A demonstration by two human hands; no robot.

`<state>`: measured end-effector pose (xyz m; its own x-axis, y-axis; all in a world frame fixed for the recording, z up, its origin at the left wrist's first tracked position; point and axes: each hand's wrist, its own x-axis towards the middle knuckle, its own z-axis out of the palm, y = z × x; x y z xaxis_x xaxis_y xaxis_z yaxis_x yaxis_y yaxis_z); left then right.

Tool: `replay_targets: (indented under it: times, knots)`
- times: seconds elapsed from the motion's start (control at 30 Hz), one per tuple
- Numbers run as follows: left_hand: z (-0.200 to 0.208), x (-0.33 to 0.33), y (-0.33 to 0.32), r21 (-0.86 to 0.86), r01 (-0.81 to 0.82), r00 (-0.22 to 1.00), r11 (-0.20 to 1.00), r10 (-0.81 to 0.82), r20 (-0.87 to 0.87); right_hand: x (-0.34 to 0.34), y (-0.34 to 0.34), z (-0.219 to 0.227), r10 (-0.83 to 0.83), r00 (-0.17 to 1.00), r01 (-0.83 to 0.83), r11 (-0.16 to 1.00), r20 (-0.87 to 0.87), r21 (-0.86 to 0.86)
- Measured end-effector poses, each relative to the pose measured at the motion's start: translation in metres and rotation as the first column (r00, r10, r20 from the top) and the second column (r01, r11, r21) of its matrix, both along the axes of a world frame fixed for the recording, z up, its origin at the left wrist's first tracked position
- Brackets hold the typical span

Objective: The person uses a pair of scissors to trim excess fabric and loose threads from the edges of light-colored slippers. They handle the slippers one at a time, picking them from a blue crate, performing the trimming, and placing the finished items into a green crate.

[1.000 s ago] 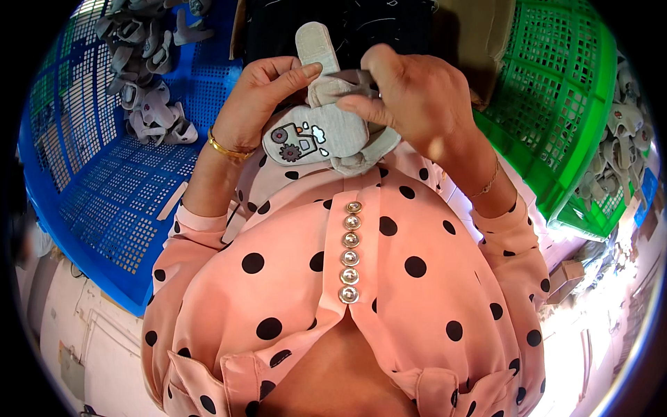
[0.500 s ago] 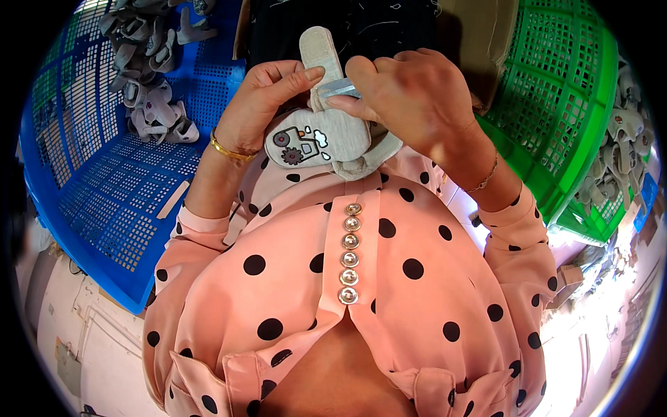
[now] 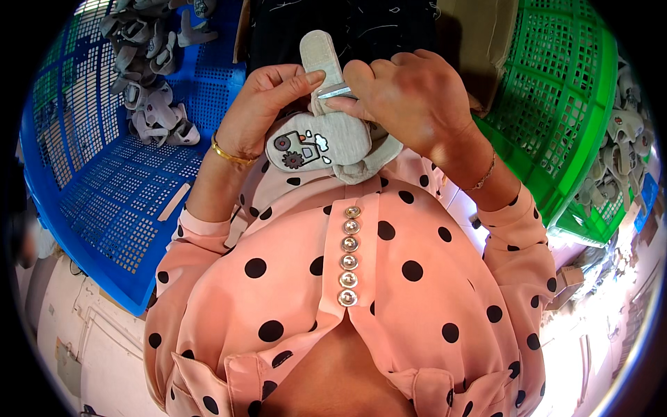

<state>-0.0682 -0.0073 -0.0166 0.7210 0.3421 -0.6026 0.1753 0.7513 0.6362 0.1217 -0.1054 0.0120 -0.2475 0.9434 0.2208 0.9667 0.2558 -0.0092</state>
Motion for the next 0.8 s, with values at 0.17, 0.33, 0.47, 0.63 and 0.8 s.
replay_targets:
  times: [0.17,0.33,0.47,0.63,0.8]
  knots:
    - [0.002,0.002,0.0,-0.032,-0.014,1.0,0.999,0.014,0.009,0.0,0.0,-0.001,0.005,1.0,-0.005,1.0,0.028,0.026]
    - [-0.001,0.001,0.001,-0.028,0.013,1.0,1.0,-0.014,-0.016,-0.002,-0.001,-0.002,0.018,1.0,-0.017,1.0,0.004,-0.021]
    - [0.0,0.001,0.001,-0.026,0.016,1.0,1.0,-0.016,0.001,-0.001,-0.002,-0.002,-0.04,0.994,0.022,0.983,-0.098,-0.18]
    - [0.0,0.0,0.003,0.06,0.053,0.997,0.997,-0.056,0.053,0.01,0.002,-0.006,-0.398,0.562,-0.01,0.874,-0.726,-0.486]
    - [0.012,-0.001,0.006,0.133,0.08,0.996,0.988,-0.075,-0.041,0.01,0.014,0.001,-0.601,0.441,-0.116,0.698,-0.666,-0.707]
